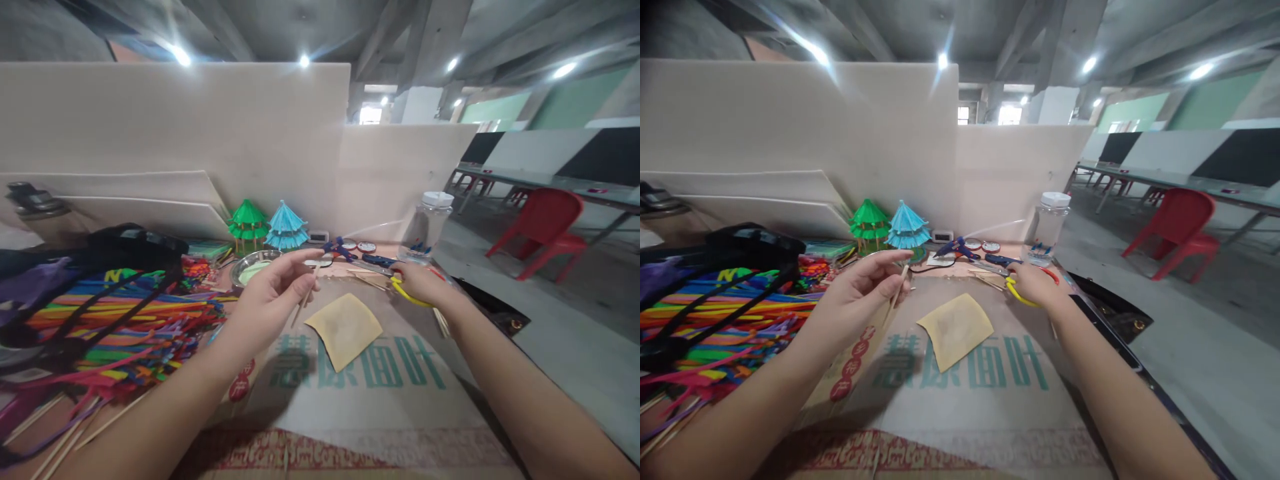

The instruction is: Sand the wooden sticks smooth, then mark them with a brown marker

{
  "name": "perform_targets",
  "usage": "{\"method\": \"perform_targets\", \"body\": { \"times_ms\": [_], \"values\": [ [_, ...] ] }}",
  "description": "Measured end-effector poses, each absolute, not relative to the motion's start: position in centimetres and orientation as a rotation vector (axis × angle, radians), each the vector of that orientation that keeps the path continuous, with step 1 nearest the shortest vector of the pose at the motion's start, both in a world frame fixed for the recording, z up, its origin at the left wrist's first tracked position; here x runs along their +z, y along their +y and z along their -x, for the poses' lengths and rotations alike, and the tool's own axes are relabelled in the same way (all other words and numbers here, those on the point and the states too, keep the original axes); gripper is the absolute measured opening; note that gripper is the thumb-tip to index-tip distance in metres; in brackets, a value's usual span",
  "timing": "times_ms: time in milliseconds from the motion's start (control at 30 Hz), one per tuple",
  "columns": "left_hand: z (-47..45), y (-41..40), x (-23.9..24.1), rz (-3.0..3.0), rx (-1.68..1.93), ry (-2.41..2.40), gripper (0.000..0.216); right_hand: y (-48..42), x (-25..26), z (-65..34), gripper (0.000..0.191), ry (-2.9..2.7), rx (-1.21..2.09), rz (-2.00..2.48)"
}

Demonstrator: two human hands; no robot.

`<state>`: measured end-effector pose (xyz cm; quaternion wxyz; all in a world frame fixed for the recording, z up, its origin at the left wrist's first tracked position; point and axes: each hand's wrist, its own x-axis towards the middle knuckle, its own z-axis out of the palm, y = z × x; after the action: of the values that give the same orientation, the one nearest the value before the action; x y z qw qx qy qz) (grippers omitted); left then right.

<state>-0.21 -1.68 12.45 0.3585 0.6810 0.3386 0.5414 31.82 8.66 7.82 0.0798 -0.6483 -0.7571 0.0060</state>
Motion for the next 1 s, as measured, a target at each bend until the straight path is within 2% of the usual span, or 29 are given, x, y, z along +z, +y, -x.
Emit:
{"method": "perform_targets", "body": {
  "times_ms": [167,400,433,533,600,667,733,800,867,1000],
  "values": [
    [-0.3,-2.5,12.2,-1.737,1.282,0.781,0.015,10.6,4.7,-33.6,0.046,-2.181,-0.096,2.024],
    [-1.1,-1.4,11.5,-1.507,1.16,0.753,0.027,9.5,6.0,-32.2,0.049,-2.144,-0.166,1.9],
    [-1.3,-0.9,11.0,-1.454,1.13,0.737,0.03,8.6,6.3,-31.1,0.053,-2.138,-0.189,1.81],
    [-2.2,0.6,8.9,-1.394,0.994,0.742,0.038,4.8,6.3,-26.9,0.056,-2.244,-0.077,1.026],
    [-2.7,1.1,7.5,-1.418,0.911,0.761,0.04,2.2,5.9,-24.5,0.045,-2.336,-0.031,0.585],
    [-3.1,1.3,6.5,-1.434,0.841,0.755,0.039,0.3,5.6,-23.2,0.026,-2.247,0.038,0.419],
    [-3.0,1.4,5.9,-1.567,0.772,0.791,0.033,-0.6,5.3,-23.0,0.024,-2.14,0.153,0.523],
    [-2.7,1.7,5.3,-1.908,0.685,0.921,0.021,-0.6,4.9,-23.4,0.03,-2.081,0.316,0.769],
    [-2.4,2.0,4.5,-2.229,0.564,1.023,0.015,-0.3,4.1,-24.1,0.026,-2.112,0.47,0.959],
    [-2.5,2.5,2.6,-2.338,0.374,0.963,0.021,0.3,2.1,-24.6,0.019,-2.369,0.565,0.982]
  ]
}}
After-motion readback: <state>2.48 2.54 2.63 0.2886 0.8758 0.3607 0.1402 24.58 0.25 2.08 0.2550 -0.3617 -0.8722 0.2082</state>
